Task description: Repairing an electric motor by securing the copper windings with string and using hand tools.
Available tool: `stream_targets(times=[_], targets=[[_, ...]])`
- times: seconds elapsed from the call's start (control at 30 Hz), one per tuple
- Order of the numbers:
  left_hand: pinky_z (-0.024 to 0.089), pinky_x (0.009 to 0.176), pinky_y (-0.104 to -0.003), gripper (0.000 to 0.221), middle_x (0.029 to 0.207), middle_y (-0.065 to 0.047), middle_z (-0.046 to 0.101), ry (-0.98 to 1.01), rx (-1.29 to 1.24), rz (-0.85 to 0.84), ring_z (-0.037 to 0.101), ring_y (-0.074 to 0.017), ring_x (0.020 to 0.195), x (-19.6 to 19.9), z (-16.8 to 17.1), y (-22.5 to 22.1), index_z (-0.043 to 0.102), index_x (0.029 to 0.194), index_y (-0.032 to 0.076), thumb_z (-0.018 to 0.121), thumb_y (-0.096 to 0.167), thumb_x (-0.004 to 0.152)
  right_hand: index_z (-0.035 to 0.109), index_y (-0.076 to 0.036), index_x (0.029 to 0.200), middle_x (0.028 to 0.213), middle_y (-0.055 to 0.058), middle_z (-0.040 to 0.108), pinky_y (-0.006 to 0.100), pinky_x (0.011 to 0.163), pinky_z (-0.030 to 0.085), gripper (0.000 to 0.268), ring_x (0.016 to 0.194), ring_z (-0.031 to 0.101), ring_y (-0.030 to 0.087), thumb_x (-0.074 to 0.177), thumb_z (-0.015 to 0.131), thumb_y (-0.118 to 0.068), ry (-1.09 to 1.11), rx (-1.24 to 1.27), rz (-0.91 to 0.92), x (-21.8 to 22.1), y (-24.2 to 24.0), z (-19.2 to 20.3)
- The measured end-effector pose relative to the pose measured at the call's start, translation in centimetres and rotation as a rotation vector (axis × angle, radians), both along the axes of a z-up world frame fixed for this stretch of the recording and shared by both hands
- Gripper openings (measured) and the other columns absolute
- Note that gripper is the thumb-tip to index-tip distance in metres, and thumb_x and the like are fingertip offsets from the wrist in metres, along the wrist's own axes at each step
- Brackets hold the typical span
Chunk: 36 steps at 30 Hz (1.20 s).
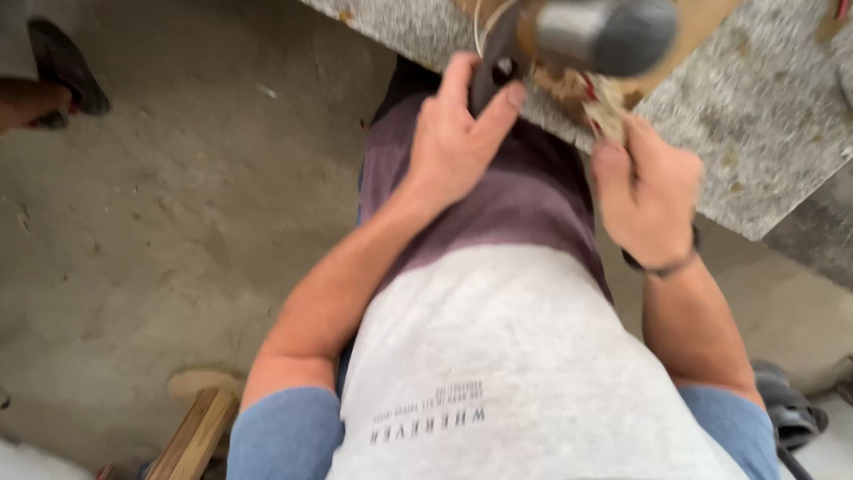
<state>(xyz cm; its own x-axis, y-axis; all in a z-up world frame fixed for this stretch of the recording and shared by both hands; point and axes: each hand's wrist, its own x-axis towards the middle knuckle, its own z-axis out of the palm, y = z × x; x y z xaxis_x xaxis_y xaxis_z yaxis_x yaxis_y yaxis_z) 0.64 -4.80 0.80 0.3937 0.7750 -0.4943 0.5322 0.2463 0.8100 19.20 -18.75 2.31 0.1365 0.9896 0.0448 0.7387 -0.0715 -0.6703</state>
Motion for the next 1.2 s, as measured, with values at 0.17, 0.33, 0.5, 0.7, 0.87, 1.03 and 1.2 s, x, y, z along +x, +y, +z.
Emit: stream_targets(times=[0.17,0.33,0.5,0.7,0.87,1.03,1.2], targets=[[0.045,0.053,-0.030,0.054,0.069,0.007,0.055,-0.118,-0.145,0.015,0.053,-0.0101,0.058,-0.2,1.0,-1.4,0.054,0.110,0.015,0.049,0.064,0.087,0.052,0.010,0.101,0.075,0.017,0.042,0.036,0.043,0.042,0.068,0.052,0.046,0.021,0.107,0.057,-0.058,0.476,0.510,-0.512,-1.4,-3.0,1.3],[0.044,0.057,-0.034,0.051,0.069,0.005,0.059,-0.026,-0.098,-0.004,0.056,-0.0143,0.060,-0.2,1.9,-0.5,0.054,0.109,0.017,0.048,0.062,0.086,0.059,0.001,0.107,0.074,0.008,0.056,0.040,0.054,0.037,0.049,0.057,0.051,0.024,0.119,0.036,-0.041,-0.020,-0.069,-0.100,1.0,-1.9,-2.0],[0.046,0.063,-0.039,0.040,0.066,-0.004,0.054,-0.104,0.000,-0.024,0.043,-0.0194,0.062,-0.3,0.8,-0.7,0.045,0.100,0.018,0.053,0.056,0.091,0.046,0.003,0.108,0.065,0.013,0.043,0.033,0.049,0.037,0.036,0.049,0.044,0.019,0.118,0.037,-0.030,0.454,0.146,-0.260,-0.2,-3.4,-0.4],[0.042,0.052,-0.032,0.054,0.064,0.006,0.052,-0.119,-0.164,-0.119,0.049,-0.0120,0.052,-0.6,1.2,-1.1,0.051,0.109,0.016,0.045,0.065,0.087,0.054,0.007,0.107,0.068,0.014,0.048,0.033,0.056,0.043,0.059,0.054,0.053,0.023,0.112,0.043,-0.051,0.515,-0.022,-0.355,-0.7,-5.5,-0.3],[0.046,0.056,-0.030,0.044,0.065,0.005,0.061,-0.171,-0.178,-0.074,0.056,-0.0107,0.055,-0.6,1.5,-0.2,0.049,0.102,0.017,0.049,0.059,0.089,0.059,0.009,0.108,0.068,0.012,0.051,0.030,0.057,0.043,0.057,0.056,0.055,0.021,0.114,0.040,-0.045,0.412,-0.072,-0.308,-0.7,-4.4,0.2],[0.046,0.058,-0.030,0.048,0.064,0.005,0.059,-0.150,-0.220,-0.085,0.053,-0.0108,0.055,-0.7,1.4,0.0,0.050,0.106,0.017,0.048,0.062,0.088,0.049,0.002,0.136,0.105,0.012,0.061,0.032,0.083,0.056,0.060,0.089,0.065,0.020,0.096,0.062,-0.040,0.754,-0.164,0.084,10.8,-7.2,-2.3],[0.047,0.052,-0.029,0.045,0.063,0.005,0.062,-0.204,-0.196,-0.085,0.057,-0.0088,0.052,-0.6,1.7,0.0,0.049,0.102,0.017,0.049,0.060,0.090,0.038,0.000,0.106,0.064,0.018,0.034,0.041,0.044,0.036,0.050,0.047,0.038,0.027,0.113,0.045,-0.049,0.442,0.602,-0.296,2.3,-4.4,-1.0]])
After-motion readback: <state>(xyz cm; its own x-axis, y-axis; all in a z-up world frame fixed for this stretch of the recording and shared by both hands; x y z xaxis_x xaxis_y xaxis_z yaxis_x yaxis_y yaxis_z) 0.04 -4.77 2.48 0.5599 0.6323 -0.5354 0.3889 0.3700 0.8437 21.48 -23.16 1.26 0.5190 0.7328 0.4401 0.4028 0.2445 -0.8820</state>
